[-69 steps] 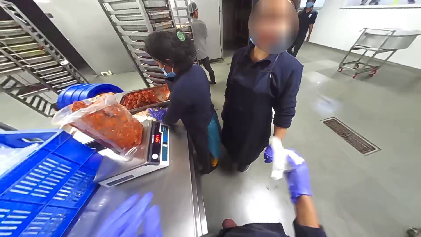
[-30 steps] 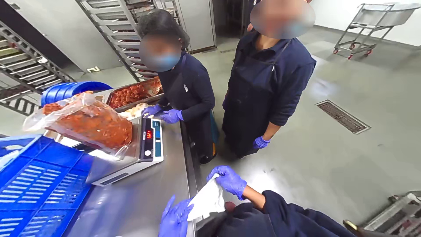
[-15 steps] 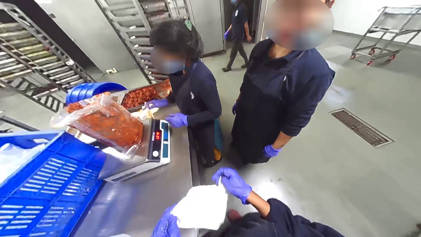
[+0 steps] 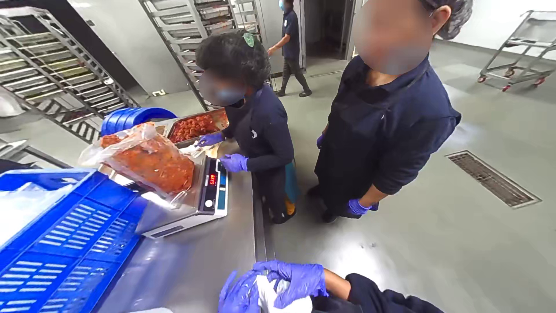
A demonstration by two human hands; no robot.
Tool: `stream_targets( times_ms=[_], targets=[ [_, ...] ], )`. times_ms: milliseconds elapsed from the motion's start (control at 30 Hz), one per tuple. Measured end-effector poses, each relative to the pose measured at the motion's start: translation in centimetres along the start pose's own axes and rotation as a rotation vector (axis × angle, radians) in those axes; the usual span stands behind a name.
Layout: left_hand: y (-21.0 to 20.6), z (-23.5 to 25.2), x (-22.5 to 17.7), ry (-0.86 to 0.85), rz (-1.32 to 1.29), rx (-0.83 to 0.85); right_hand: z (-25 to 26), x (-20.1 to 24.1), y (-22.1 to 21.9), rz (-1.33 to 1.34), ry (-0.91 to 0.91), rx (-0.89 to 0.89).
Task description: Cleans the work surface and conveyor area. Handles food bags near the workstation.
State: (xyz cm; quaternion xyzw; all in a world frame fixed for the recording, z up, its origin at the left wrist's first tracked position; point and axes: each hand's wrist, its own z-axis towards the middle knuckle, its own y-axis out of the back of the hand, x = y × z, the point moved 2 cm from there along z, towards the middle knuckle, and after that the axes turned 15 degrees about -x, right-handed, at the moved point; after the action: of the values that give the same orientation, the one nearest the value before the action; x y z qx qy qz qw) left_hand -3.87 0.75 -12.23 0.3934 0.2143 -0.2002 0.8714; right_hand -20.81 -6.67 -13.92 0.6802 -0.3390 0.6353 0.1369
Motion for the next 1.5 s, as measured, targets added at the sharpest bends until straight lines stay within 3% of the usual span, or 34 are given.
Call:
stream_targets(
  times_ms=[100,233,400,500,667,767,900,1100,1167,1333,1500],
  targets=[
    [0.2,-0.1,0.4,-0.005,0.018,0.023,0.8,-1.4,0.2,-0.158,0.061,-0.035],
    [0.1,-0.8,1.0,-0.075,-0.016,0.118,0.4,0.6,0.2,-0.413,-0.080,-0.154],
    [0.3,-1.2,0.5,-0.108,-0.033,0.116,0.9,-0.2,0.5,-0.484,-0.111,-0.186],
    [1.3,-0.8,0.4,-0.043,-0.008,0.029,1.0,-1.0,1.1,-0.418,-0.099,-0.298],
    [4.1,-1.4,1.6,0.050,0.180,-0.213,1.0,-1.2,2.9,-0.163,0.118,-0.581],
    [4.9,-2.4,1.3,0.088,0.221,-0.270,1.7,-1.3,3.5,-0.094,0.143,-0.609],
    [4.5,-4.2,0.5,0.133,0.181,-0.187,2.9,-2.2,3.0,-0.061,0.076,-0.489],
    [4.2,-7.5,-1.3,0.341,0.125,-0.109,5.0,-5.2,1.3,-0.265,-0.080,-0.166],
    [4.8,-9.3,-2.3,0.418,0.133,-0.142,5.6,-6.1,0.3,-0.366,-0.108,-0.094],
    [7.1,-13.4,-4.8,0.471,0.249,-0.283,7.2,-5.1,-4.0,-0.488,0.015,0.007],
    [9.6,-19.4,-9.8,0.563,0.362,-0.438,6.1,-5.4,-9.9,-0.662,-0.048,0.132]
  ],
)
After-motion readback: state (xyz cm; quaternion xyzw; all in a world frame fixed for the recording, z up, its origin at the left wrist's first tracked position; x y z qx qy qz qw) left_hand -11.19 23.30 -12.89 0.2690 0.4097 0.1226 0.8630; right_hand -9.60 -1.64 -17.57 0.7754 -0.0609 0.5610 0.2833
